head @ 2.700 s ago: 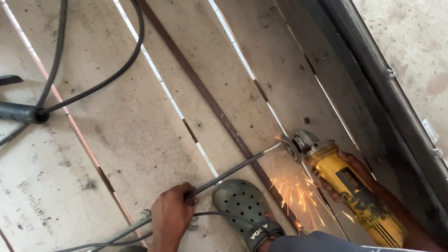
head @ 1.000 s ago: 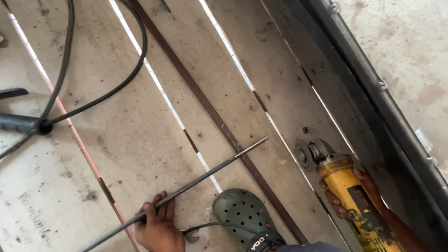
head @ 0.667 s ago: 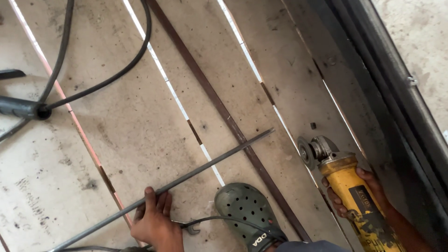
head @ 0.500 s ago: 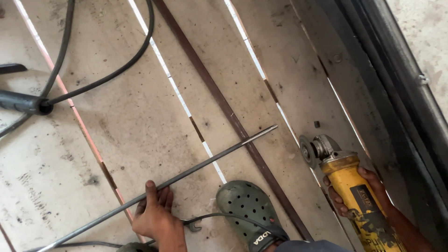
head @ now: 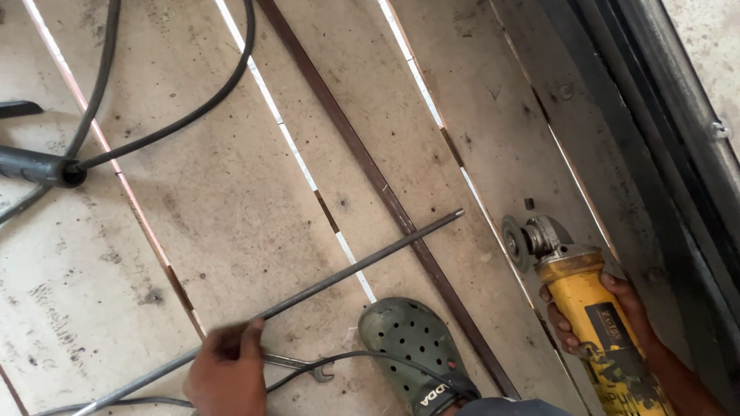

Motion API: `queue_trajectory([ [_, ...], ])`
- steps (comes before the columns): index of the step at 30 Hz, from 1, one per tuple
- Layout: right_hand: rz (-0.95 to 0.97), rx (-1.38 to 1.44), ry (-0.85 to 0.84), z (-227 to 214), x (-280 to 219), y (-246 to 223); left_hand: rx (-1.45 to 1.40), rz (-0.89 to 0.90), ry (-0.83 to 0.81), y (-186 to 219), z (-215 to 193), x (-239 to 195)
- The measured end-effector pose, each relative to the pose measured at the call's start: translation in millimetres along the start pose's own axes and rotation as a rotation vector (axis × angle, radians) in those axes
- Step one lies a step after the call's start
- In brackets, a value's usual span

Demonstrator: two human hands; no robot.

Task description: The recorder uses an angle grinder to grind and cut a metal rod on a wooden platform.

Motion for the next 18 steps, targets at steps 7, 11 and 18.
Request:
queue_trajectory([
  [7,-0.087,-0.234,0.446,7,-10,-18,0.326,1.072,0.250,72,-2,-23],
  [11,-0.020,-0.339,0.711,-22,-10,-17,0.132,0.993,0.012,52,23,-25],
  [18,-0.326,-0.734,0.750,30,12,-60,0.129,0.841,-0.127,55,61,-58],
])
Point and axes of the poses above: each hand's wrist, its own x-axis towards the middle knuckle, its own z-axis out of the palm, y = z × x, the point moved 8 cm from there along x, towards the middle knuckle, and after that the axes turned 13 degrees about y, right-handed, at the moved point
